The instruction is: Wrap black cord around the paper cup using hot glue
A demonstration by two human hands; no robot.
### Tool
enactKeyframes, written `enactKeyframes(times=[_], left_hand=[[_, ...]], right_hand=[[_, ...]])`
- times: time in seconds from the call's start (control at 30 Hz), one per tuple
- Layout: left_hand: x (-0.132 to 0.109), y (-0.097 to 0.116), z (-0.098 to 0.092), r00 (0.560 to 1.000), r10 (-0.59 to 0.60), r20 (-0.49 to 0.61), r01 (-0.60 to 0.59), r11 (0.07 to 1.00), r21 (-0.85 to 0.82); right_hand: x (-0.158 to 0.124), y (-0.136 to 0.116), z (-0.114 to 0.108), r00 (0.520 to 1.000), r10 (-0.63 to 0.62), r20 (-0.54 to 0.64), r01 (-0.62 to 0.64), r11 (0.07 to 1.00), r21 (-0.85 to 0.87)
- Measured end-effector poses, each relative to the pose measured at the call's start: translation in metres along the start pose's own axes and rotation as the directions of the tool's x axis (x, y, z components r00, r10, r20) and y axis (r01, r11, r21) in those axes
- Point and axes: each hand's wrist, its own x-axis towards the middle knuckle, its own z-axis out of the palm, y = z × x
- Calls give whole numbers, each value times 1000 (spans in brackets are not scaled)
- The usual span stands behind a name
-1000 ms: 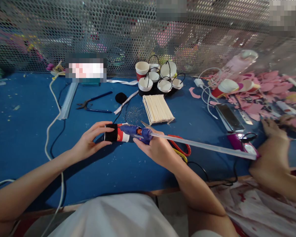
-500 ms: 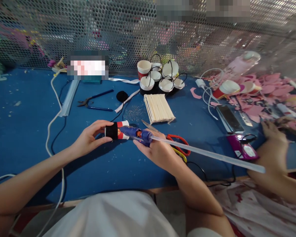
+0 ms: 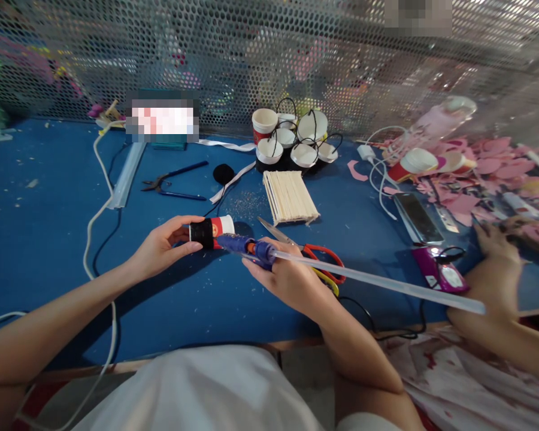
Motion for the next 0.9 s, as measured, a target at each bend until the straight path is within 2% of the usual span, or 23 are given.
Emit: enactKeyframes(times=[0.2, 0.33, 0.57, 0.77, 0.9], left_hand=[[-2, 1, -1, 994, 106, 34, -107, 994, 32], [-3, 3, -2, 983, 173, 63, -176, 983, 51], [-4, 5, -3, 953, 285, 108, -302, 931, 207], [-5, 11, -3, 942, 292, 164, -328, 902, 281], [-6, 13, -2, 937, 293, 188, -340, 884, 319]], right_hand=[[1, 3, 1, 999, -6, -40, 6, 1000, 0], [1, 7, 6, 997, 32, -69, -30, 999, 35], [2, 8, 5, 995, 69, -70, -64, 995, 73], [6, 8, 3, 996, 82, -45, -82, 997, 5], [8, 10, 7, 993, 118, -25, -117, 993, 31]])
